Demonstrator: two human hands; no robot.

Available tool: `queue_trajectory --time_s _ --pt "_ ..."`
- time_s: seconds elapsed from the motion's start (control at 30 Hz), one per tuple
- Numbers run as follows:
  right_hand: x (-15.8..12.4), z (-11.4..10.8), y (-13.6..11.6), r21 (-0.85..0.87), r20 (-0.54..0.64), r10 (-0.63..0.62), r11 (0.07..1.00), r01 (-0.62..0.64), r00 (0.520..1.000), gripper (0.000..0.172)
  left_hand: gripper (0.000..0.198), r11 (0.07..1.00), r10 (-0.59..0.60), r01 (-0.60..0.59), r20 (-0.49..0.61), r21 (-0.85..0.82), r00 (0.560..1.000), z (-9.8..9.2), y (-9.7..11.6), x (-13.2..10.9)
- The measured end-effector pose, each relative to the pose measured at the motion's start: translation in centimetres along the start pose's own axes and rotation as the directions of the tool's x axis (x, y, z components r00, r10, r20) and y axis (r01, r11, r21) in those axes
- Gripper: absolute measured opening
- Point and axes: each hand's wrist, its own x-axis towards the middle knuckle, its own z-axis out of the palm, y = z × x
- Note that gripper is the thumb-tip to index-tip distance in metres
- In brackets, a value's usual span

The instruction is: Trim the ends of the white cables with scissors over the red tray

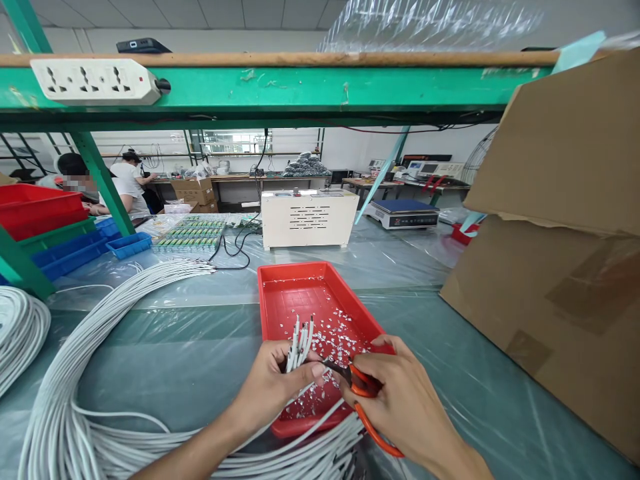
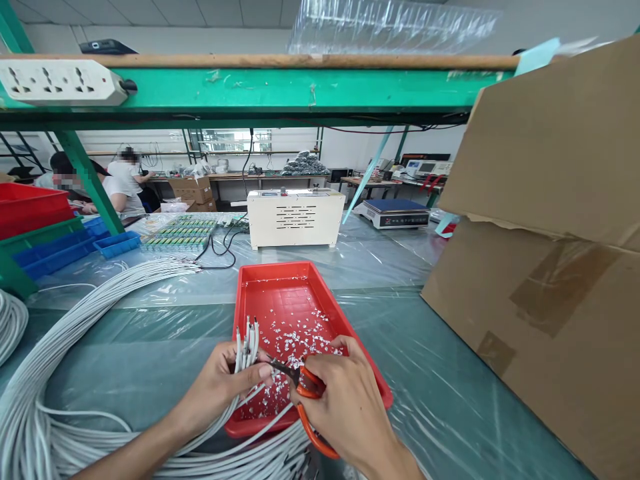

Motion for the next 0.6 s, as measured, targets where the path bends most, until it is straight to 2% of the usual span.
queue_trajectory --time_s 0.17,0.23,0.4,0.6 --pt "0.2 0.0 0.2 0.001 -0.002 -0.026 1.000 0.026 1.000 0.034 0.021 0.999 0.011 -0.015 0.109 0.042 0.994 -0.2 0.1 0.1" --pt "0.2 0.0 0.2 0.004 -0.001 -0.037 0.999 0.037 0.999 0.034 0.023 0.999 0.008 -0.013 0.120 0.036 0.993 -0.2 0.1 0.1" --pt "0.1 -0.3 -0.1 -0.016 0.018 -0.032 0.999 0.032 0.999 0.034 0.021 1.000 -0.016 0.016 -0.038 0.007 0.999 0.2 0.0 -0.1" --pt "-0.2 -0.3 -0.5 -0.019 0.073 0.003 1.000 -0.001 0.997 0.032 0.018 0.973 0.126 -0.086 -0.179 0.216 0.976 0.8 -0.2 -0.6"
